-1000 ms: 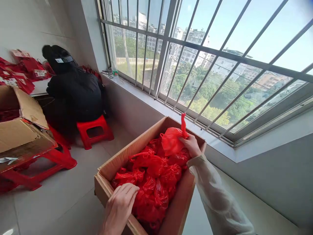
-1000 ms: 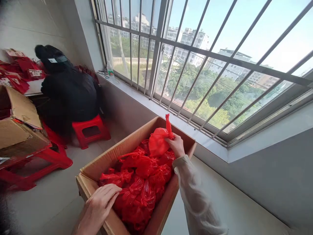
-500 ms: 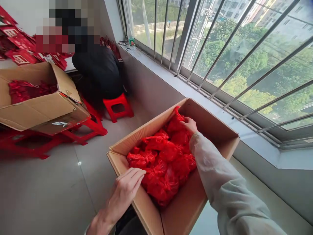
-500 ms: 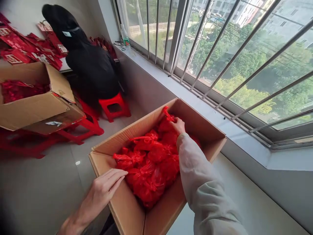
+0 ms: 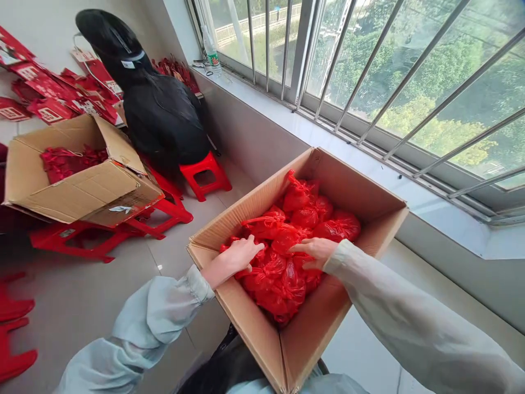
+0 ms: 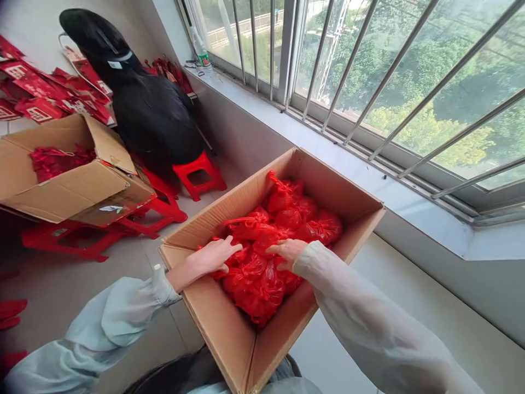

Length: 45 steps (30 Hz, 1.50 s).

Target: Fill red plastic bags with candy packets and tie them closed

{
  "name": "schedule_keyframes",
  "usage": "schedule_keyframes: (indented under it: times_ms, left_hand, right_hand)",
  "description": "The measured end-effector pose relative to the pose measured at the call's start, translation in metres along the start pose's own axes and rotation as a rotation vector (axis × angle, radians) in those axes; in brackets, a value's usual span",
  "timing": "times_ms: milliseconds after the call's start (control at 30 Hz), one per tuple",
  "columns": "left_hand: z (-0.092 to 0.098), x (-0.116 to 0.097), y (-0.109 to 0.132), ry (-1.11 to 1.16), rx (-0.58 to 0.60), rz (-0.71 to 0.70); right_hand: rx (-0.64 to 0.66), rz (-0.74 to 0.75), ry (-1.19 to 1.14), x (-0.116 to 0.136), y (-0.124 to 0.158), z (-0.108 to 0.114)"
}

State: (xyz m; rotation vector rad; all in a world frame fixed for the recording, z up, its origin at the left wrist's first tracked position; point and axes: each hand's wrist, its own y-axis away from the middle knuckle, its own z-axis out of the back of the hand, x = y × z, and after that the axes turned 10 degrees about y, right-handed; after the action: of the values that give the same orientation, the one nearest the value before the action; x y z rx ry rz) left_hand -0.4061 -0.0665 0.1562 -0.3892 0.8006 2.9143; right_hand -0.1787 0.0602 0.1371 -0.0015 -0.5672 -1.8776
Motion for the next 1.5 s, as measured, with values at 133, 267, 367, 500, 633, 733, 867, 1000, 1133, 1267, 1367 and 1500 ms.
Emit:
schedule_keyframes:
  times_ms: [133,267,367,500,633,733,867,1000,1133,1267,1367,1500]
  left_hand:
    - [0.006,0.013,-0.004,-0.005,-0.019,-0.024]
    - [0.033,0.028,0.011,0.046,-0.165,-0.007]
    - [0.050,0.029,0.023,0.100,-0.307,0.025]
    - [0.055,0.024,0.026,0.137,-0.493,0.098]
    - [0.051,0.022,0.024,0.175,-0.581,0.104]
    - [0.053,0.020,0.026,0.214,-0.612,0.067]
    - [0.059,0.017,0.029,0.180,-0.594,0.046]
    - [0.057,0.015,0.030,0.178,-0.532,0.007]
    - [0.052,0.017,0.027,0.201,-0.538,0.011]
    - [0.046,0.016,0.017,0.241,-0.554,-0.017]
    - [0.039,0.010,0.007,0.337,-0.467,-0.065]
    - [0.030,-0.001,0.001,0.419,-0.403,-0.107]
  right_hand:
    - [0.049,0.134,0.100,0.049,-0.018,-0.025]
    - [0.103,0.242,0.273,0.074,-0.047,-0.037]
    - [0.157,0.234,0.304,0.075,-0.053,-0.037]
    - [0.164,0.153,0.266,0.059,-0.047,-0.029]
    - [0.053,-0.065,0.206,0.030,-0.042,-0.010]
    - [-0.046,-0.185,0.146,0.009,-0.036,0.003]
    - [-0.086,-0.122,0.071,0.004,-0.031,0.007]
    - [-0.087,-0.032,0.043,0.014,-0.036,-0.001]
    - [-0.094,-0.043,0.043,0.017,-0.036,-0.004]
    - [-0.139,-0.058,0.032,0.021,-0.031,0.004]
    - [-0.177,0.025,-0.013,0.029,-0.030,0.010]
    - [-0.280,0.009,-0.216,0.042,-0.039,0.007]
